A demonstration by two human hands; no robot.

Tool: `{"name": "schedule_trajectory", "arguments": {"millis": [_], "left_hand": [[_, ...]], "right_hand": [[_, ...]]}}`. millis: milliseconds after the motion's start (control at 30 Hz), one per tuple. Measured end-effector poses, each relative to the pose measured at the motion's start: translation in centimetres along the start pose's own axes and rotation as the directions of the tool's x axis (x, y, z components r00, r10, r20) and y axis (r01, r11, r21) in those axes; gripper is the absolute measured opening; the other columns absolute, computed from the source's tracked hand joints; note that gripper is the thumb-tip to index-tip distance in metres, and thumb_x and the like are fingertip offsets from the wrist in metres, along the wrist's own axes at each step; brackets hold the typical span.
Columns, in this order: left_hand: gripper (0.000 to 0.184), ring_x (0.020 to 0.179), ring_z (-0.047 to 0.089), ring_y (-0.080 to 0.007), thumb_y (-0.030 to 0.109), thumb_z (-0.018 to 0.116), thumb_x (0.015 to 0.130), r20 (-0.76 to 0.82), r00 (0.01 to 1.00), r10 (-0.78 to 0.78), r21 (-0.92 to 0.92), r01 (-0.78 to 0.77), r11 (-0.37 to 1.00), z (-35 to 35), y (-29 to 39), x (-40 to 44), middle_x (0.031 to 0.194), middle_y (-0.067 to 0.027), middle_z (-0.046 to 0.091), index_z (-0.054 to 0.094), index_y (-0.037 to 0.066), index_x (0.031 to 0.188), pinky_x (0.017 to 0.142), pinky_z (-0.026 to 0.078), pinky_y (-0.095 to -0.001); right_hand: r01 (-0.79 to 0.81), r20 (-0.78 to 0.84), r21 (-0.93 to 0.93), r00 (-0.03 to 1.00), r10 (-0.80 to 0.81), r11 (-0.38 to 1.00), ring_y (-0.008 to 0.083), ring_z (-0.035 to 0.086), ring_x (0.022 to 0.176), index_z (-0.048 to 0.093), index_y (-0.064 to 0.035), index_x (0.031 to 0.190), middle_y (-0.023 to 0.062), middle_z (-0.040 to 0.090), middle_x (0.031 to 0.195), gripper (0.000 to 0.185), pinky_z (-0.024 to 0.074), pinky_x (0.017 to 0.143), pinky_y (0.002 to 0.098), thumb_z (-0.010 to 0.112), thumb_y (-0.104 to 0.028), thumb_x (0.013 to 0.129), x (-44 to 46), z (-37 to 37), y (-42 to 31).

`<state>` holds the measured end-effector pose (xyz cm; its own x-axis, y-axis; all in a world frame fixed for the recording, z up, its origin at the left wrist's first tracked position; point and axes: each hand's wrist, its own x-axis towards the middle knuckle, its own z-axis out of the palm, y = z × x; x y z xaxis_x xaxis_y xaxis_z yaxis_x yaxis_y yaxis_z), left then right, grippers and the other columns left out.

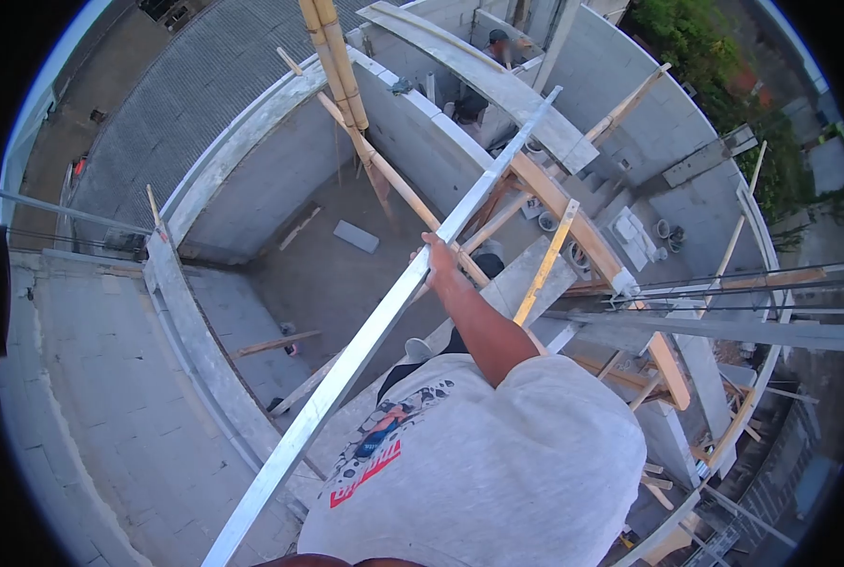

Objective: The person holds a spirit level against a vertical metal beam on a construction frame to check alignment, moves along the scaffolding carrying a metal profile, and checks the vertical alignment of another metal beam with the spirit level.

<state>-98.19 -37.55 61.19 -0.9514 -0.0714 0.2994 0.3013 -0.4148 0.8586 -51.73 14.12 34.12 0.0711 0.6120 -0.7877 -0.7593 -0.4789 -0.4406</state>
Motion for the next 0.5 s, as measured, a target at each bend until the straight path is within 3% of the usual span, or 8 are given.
{"name": "schedule_trajectory", "arguments": {"millis": [167,267,333,400,467,500], "left_hand": [[0.025,0.075,0.064,-0.0169,0.036,0.063,0.087,0.021,1.0,-0.018,-0.121,0.02,0.992,0.5,0.7,0.2,0.081,-0.0028,0.064,0.063,0.014,0.098,0.07,0.055,-0.0356],[0.025,0.075,0.064,-0.0168,0.036,0.063,0.086,0.068,0.997,-0.02,-0.297,0.04,0.954,1.9,2.0,0.8,0.081,-0.0027,0.065,0.063,0.015,0.099,0.07,0.055,-0.0358],[0.025,0.076,0.064,-0.0167,0.036,0.063,0.086,0.097,0.995,-0.011,-0.44,0.052,0.897,2.5,2.5,1.0,0.081,-0.0027,0.065,0.063,0.015,0.099,0.071,0.055,-0.0359],[0.025,0.076,0.064,-0.0167,0.037,0.063,0.086,0.181,0.983,-0.013,-0.58,0.117,0.806,3.0,2.2,0.9,0.081,-0.0026,0.065,0.063,0.015,0.1,0.071,0.055,-0.036],[0.037,0.093,0.057,-0.0192,0.014,0.07,0.077,0.493,0.87,-0.013,-0.654,0.38,0.655,1.4,-0.1,1.3,0.1,-0.005,0.056,0.05,0.004,0.108,0.084,0.047,-0.036],[0.03,0.081,0.052,-0.0181,-0.001,0.065,0.073,0.374,0.922,-0.099,-0.635,0.332,0.698,5.3,0.0,-1.8,0.087,-0.0042,0.048,0.045,0.003,0.095,0.081,0.045,-0.0362]], "right_hand": [[0.077,-0.05,-0.145,0.995,-0.085,0.987,0.0281,0.061,0.06,0.054,0.0016,0.107,0.014,0.057,0.076,0.038,0.0532,0.054,0.0452,0.074,-0.016,0.08,4.1,-1.3,-3.3],[0.112,-0.171,-0.275,0.972,-0.163,0.955,0.0288,0.061,0.06,0.054,0.0052,0.106,0.0163,0.06,0.079,0.037,0.0524,0.053,0.0449,0.072,-0.008,0.076,5.2,-0.4,-3.1],[0.155,-0.27,-0.272,0.935,-0.23,0.95,0.0252,0.057,0.053,0.059,-0.0009,0.09,0.0114,0.056,0.067,0.014,0.0519,0.048,0.0416,0.067,-0.01,0.082,6.2,0.0,-3.3],[0.156,-0.181,-0.269,0.961,-0.209,0.95,0.0247,0.057,0.054,0.059,-0.0004,0.086,0.0109,0.055,0.067,0.012,0.0514,0.049,0.0407,0.065,-0.01,0.083,5.2,0.4,-4.5],[0.212,-0.097,-0.171,0.968,-0.23,0.962,0.0251,0.058,0.055,0.06,-0.0013,0.083,0.0111,0.055,0.068,0.011,0.0529,0.052,0.0411,0.064,-0.011,0.084,4.6,0.7,-5.8],[0.205,-0.079,-0.162,0.972,-0.22,0.965,0.0249,0.059,0.057,0.059,-0.0015,0.086,0.0106,0.055,0.068,0.014,0.0551,0.056,0.0413,0.064,-0.014,0.084,5.1,0.8,-6.2]]}}
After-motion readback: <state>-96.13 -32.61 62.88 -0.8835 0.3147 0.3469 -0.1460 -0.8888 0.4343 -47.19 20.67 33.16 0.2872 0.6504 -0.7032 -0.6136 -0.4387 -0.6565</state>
